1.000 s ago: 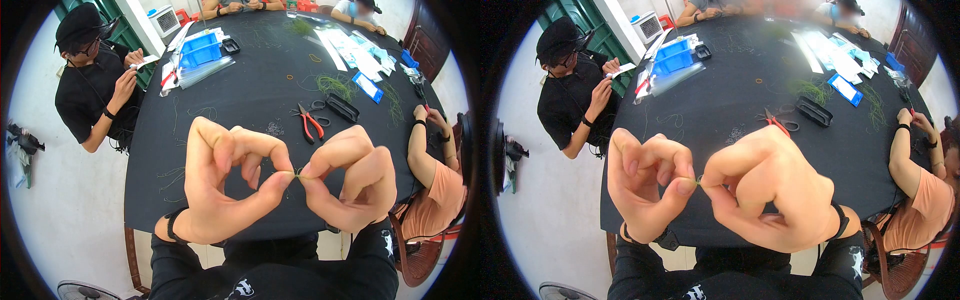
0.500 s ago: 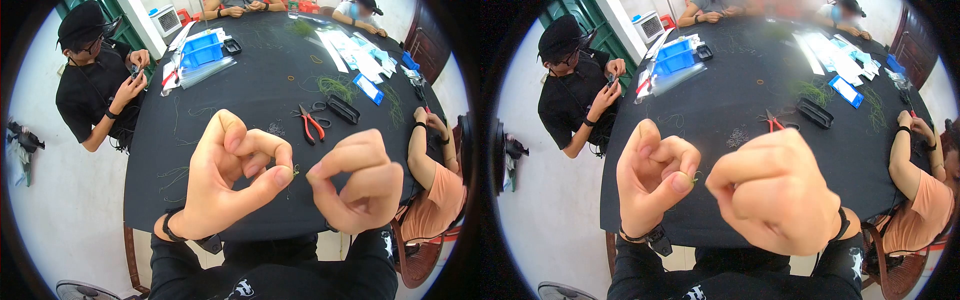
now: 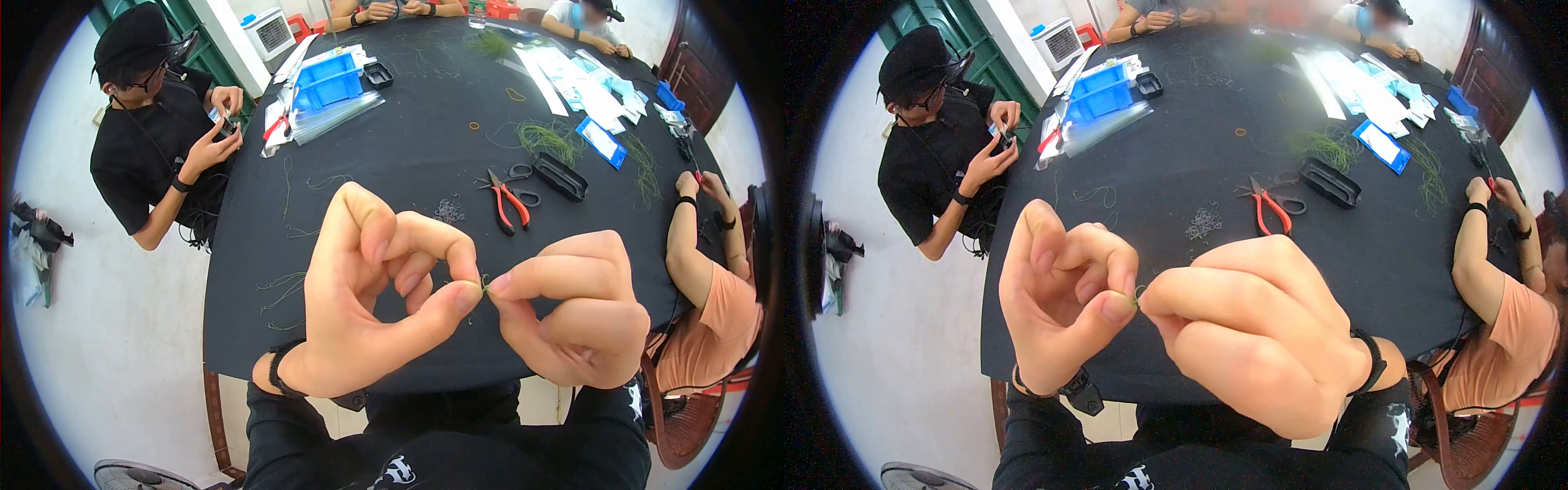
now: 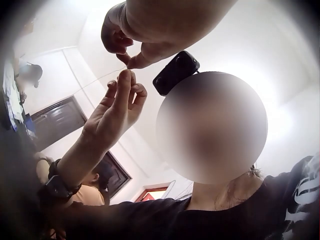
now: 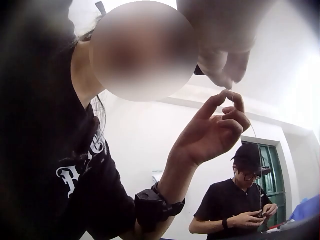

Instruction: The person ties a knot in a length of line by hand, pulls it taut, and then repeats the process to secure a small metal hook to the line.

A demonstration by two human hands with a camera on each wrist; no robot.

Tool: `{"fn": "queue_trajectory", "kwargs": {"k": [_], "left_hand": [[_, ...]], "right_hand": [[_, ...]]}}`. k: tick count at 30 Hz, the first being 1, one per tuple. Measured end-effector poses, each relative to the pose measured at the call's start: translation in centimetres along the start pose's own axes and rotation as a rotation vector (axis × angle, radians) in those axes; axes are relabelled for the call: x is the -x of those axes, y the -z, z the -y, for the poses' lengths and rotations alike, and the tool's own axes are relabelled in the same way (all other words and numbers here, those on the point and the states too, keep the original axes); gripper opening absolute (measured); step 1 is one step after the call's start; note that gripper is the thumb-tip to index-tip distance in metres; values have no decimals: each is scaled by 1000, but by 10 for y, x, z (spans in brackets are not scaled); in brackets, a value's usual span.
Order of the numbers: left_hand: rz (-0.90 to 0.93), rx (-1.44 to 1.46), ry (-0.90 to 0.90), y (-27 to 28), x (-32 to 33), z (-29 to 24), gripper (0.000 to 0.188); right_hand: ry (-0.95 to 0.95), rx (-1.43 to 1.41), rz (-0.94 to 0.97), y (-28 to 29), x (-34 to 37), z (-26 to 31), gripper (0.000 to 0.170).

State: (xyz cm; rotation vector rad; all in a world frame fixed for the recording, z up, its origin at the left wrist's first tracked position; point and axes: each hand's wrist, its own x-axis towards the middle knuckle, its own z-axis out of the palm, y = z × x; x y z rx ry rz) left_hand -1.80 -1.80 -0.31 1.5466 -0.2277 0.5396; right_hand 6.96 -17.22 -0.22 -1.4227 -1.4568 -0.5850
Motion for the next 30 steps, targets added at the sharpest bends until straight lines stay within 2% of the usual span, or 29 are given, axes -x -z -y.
{"fn": "queue_trajectory", "kwargs": {"k": [9, 12, 13, 15, 18, 21, 24, 30], "left_hand": [[26, -98, -30, 1, -1, 0, 46], [-131, -43, 10, -8, 1, 1, 47], [-130, -36, 16, -8, 1, 1, 46], [-128, -21, 27, -8, 1, 1, 46], [17, 12, 81, 0, 0, -3, 44], [-54, 100, 124, -1, 0, -5, 43], [-211, -17, 21, -3, -2, -7, 45], [74, -487, -444, 10, -6, -5, 52]], "right_hand": [[-33, -23, 29, -1, -3, 1, 41], [11, -83, 126, 4, -11, -4, 42], [11, -128, 150, 6, -12, -7, 41], [-62, -272, 140, 6, -12, -10, 39], [-246, -439, 87, 3, -9, -7, 37], [-475, -643, 54, 2, -10, -4, 36], [-597, -767, 23, 3, -9, -4, 36], [-590, -736, 2, 2, -8, -4, 36]]}}
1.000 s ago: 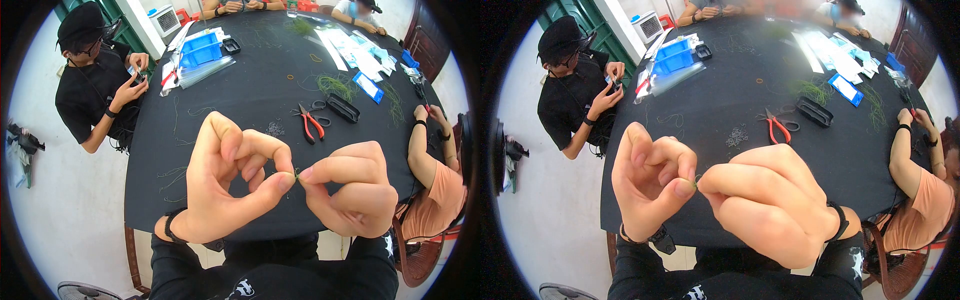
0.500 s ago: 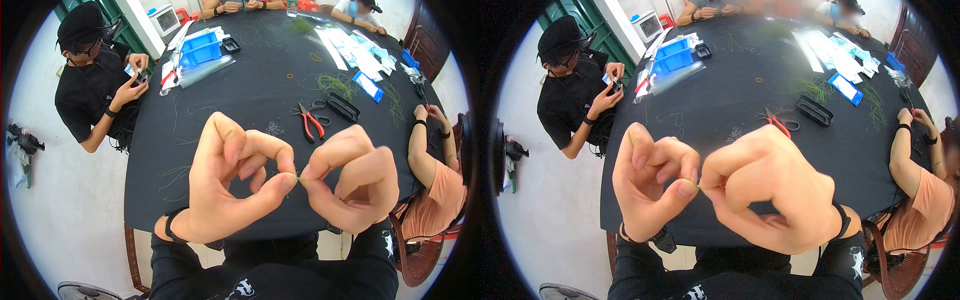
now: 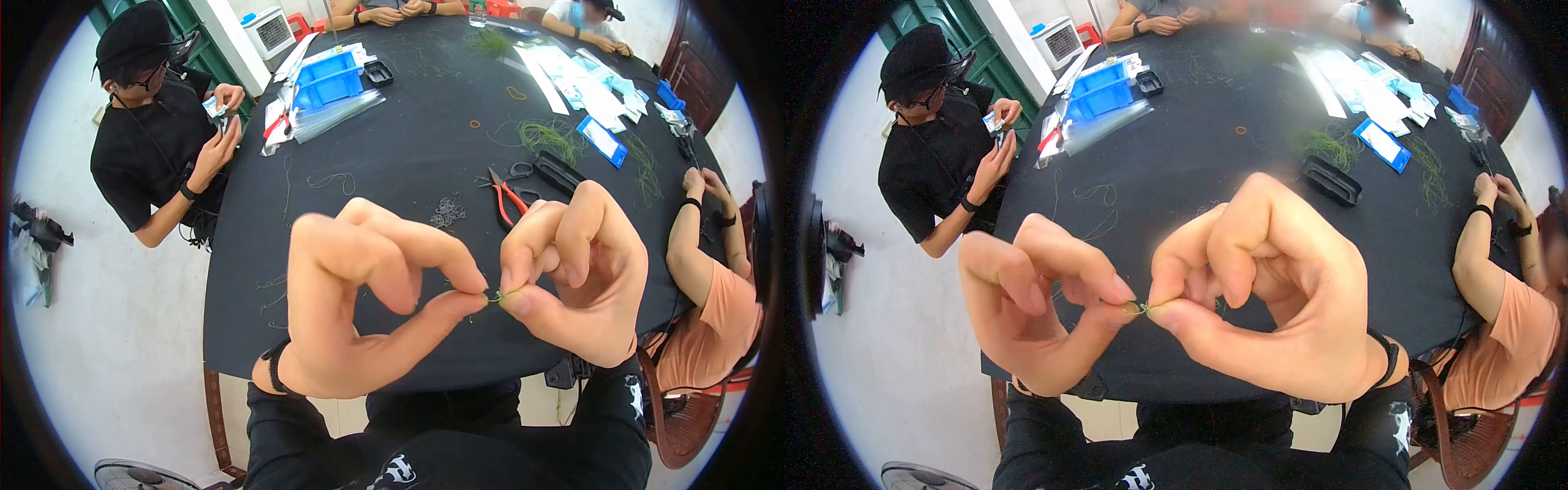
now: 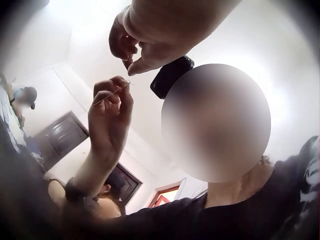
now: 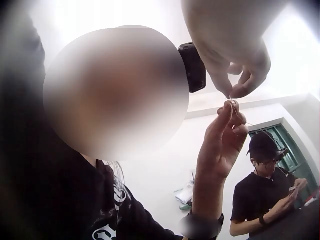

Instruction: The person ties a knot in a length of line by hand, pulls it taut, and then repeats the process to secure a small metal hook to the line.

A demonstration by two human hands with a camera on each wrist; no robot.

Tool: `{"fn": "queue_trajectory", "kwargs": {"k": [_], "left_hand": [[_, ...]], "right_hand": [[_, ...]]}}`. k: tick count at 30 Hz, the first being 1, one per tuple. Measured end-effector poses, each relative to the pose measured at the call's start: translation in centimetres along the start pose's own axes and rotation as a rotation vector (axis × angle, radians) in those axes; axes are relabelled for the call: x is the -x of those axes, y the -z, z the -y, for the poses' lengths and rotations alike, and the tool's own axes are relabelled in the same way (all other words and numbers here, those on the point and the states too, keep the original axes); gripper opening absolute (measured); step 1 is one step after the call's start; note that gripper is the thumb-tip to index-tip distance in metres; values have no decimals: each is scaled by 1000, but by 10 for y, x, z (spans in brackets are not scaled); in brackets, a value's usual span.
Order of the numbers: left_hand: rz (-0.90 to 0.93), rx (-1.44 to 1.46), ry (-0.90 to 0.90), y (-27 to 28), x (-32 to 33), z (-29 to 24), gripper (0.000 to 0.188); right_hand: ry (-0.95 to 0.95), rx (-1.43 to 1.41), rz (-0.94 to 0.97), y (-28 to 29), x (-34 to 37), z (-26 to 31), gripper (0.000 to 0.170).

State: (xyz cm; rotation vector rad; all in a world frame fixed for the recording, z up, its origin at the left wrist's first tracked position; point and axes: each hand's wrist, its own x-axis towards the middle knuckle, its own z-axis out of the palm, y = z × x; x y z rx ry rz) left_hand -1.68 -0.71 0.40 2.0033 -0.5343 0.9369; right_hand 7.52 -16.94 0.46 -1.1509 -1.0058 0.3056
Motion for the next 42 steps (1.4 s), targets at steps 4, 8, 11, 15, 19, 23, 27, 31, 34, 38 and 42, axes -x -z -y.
{"fn": "queue_trajectory", "kwargs": {"k": [4, 8, 11, 15, 19, 23, 27, 31, 34, 38, 42], "left_hand": [[76, -41, -59, 3, -1, 0, 56], [35, -13, -45, 2, 1, 0, 56], [47, -3, -73, 2, 1, 2, 57], [73, -27, -82, 4, -1, -1, 57], [65, -59, -112, 3, -2, -5, 56], [108, -120, -179, 6, -4, -6, 55], [129, -149, -182, 7, -5, -7, 55], [138, -170, -140, 6, -5, -8, 53], [90, -191, -115, 3, -3, -7, 51], [58, -195, -113, -1, -3, -5, 50], [22, -186, -100, -5, 0, -2, 50]], "right_hand": [[23, 46, 8, 0, 0, 2, 36], [50, 64, 14, 0, -1, 1, 36], [50, 69, 25, -1, -1, 1, 36], [54, 77, 37, -1, -1, 2, 36], [80, 121, 48, 0, -2, 2, 36], [106, 155, 46, -1, -3, 3, 35], [169, 244, 59, 0, -3, 3, 35], [247, 340, 92, 3, -4, 2, 35], [277, 375, 97, 4, -3, 1, 34], [284, 386, 93, 3, -3, 1, 34], [283, 379, 86, 3, -1, -1, 34]]}}
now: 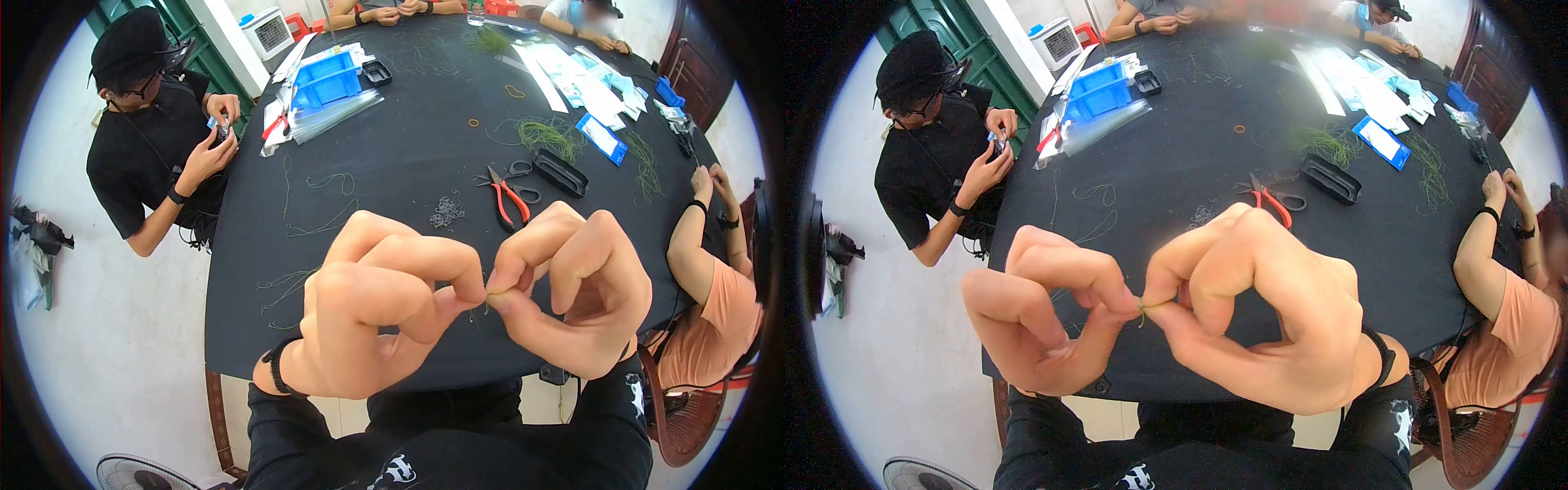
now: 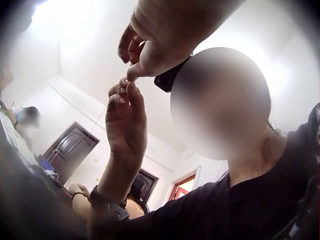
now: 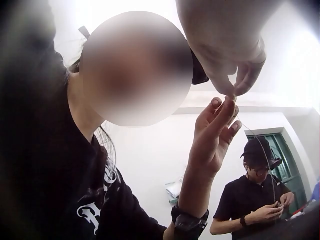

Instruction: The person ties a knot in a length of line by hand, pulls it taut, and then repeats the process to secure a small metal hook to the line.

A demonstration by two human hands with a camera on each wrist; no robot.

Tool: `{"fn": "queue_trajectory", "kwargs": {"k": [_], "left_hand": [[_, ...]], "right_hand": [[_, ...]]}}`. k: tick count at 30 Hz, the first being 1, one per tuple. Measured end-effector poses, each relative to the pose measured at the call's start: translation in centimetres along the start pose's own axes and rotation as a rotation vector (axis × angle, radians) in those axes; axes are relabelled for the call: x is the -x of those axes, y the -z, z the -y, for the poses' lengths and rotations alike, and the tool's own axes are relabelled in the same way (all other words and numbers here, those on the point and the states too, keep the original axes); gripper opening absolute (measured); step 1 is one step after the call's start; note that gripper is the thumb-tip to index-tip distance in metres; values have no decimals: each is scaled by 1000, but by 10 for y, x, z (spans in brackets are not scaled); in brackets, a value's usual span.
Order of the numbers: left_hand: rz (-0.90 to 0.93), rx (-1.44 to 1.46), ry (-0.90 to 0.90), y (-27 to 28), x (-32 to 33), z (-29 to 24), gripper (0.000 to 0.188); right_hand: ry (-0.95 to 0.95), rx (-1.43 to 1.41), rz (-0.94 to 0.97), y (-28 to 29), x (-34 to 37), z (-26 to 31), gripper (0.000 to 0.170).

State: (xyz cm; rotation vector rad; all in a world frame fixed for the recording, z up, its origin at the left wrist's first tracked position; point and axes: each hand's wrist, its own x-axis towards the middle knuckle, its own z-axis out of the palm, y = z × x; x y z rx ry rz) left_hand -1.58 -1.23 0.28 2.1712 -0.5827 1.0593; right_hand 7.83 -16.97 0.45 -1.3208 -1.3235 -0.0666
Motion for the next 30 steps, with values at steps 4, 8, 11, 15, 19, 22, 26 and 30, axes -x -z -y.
{"fn": "queue_trajectory", "kwargs": {"k": [4, 8, 11, 15, 19, 22, 26, 30], "left_hand": [[-1, -50, 46, -2, 2, -4, 51], [-46, -26, 77, -4, 5, -6, 51], [-76, 37, 45, -7, 7, -3, 51], [-108, 3, 74, -7, 6, -9, 52], [-133, 45, 128, -6, 6, -15, 53], [-102, 70, 98, -5, 7, -11, 55], [-95, 144, 12, -6, 9, -5, 48], [-95, 119, 38, -6, 8, -7, 49]], "right_hand": [[-51, -46, -23, -2, 0, 2, 35], [-160, -235, -40, -3, 0, 2, 35], [-300, -422, -28, -2, 0, 0, 34], [-361, -469, -35, -1, -1, 2, 34], [-26, -196, 56, 8, -5, 1, 34], [256, -102, 272, 23, -19, -4, 35], [339, 16, 327, 25, -19, -1, 36], [284, 43, 255, 19, -12, -2, 34]]}}
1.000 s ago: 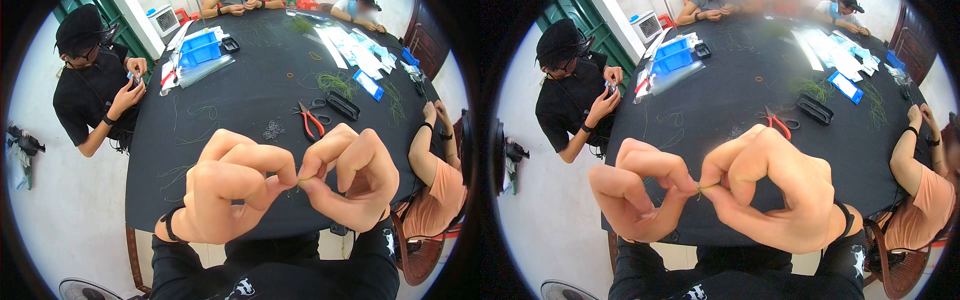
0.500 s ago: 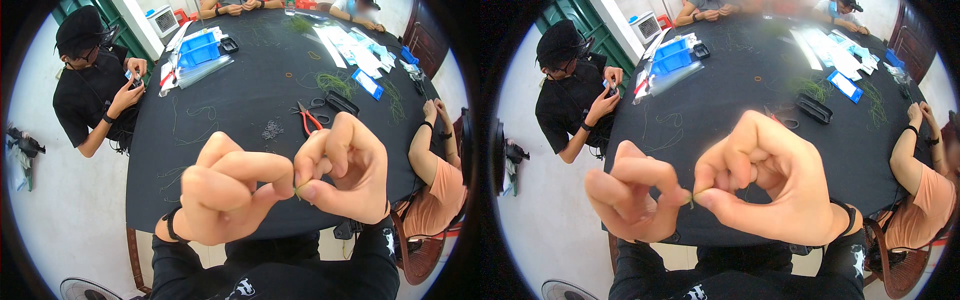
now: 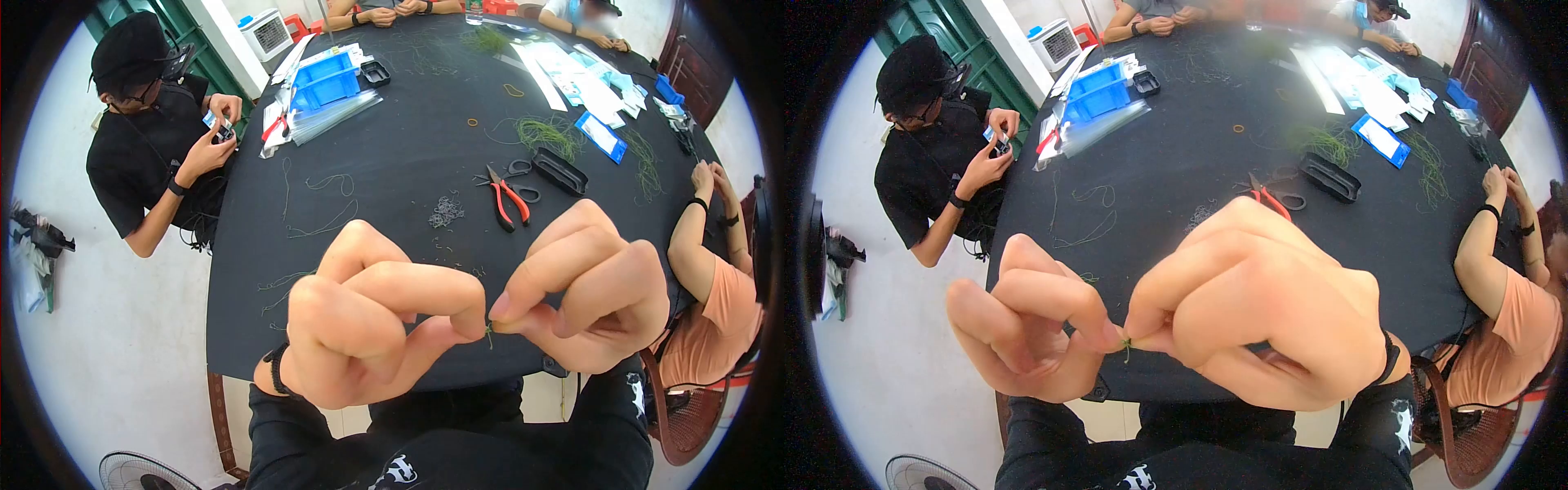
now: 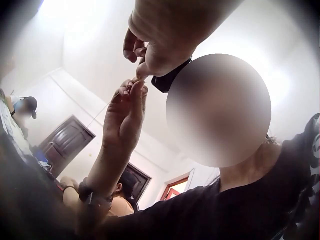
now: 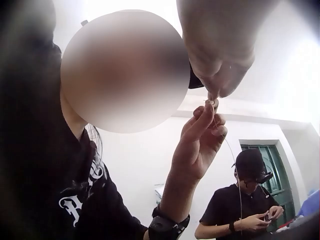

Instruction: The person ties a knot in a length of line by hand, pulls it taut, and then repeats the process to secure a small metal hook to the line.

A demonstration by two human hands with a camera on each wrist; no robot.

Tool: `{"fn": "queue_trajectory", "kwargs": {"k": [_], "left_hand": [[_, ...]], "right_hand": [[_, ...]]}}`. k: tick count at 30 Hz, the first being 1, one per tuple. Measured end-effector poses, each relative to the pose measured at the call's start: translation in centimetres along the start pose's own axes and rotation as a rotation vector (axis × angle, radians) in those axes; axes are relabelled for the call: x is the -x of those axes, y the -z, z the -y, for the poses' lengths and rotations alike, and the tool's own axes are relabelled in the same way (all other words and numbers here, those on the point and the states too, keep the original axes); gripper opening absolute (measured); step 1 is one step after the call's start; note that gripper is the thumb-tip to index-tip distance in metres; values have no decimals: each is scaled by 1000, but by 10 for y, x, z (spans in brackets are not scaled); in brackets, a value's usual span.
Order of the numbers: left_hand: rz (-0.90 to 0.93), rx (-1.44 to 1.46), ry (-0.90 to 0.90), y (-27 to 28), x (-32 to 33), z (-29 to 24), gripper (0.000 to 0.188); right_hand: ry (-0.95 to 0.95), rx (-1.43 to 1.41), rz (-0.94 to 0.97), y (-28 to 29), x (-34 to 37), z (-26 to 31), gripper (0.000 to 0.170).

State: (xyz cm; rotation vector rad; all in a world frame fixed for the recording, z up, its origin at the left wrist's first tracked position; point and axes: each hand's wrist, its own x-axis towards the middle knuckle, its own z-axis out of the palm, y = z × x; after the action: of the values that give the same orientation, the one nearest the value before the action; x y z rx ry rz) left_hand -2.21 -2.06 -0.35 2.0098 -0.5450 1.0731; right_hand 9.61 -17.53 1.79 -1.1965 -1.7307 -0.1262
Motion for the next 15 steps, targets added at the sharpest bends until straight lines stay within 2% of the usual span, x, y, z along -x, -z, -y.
{"fn": "queue_trajectory", "kwargs": {"k": [5, 8, 10, 13, 15], "left_hand": [[12, -107, 25, 1, -2, -3, 52], [22, -104, 32, 2, -2, -4, 50], [15, -86, 38, 1, -1, -3, 49], [21, -89, 35, 3, -1, -3, 48], [22, -98, 29, 3, -1, -3, 48]], "right_hand": [[-4, -48, -19, -2, 1, -1, 33], [56, -125, 47, 2, -5, -7, 33], [42, -142, 23, 0, -4, -6, 33], [-43, -88, -111, -9, 5, -1, 33], [-26, -69, -88, -9, 5, -2, 33]]}}
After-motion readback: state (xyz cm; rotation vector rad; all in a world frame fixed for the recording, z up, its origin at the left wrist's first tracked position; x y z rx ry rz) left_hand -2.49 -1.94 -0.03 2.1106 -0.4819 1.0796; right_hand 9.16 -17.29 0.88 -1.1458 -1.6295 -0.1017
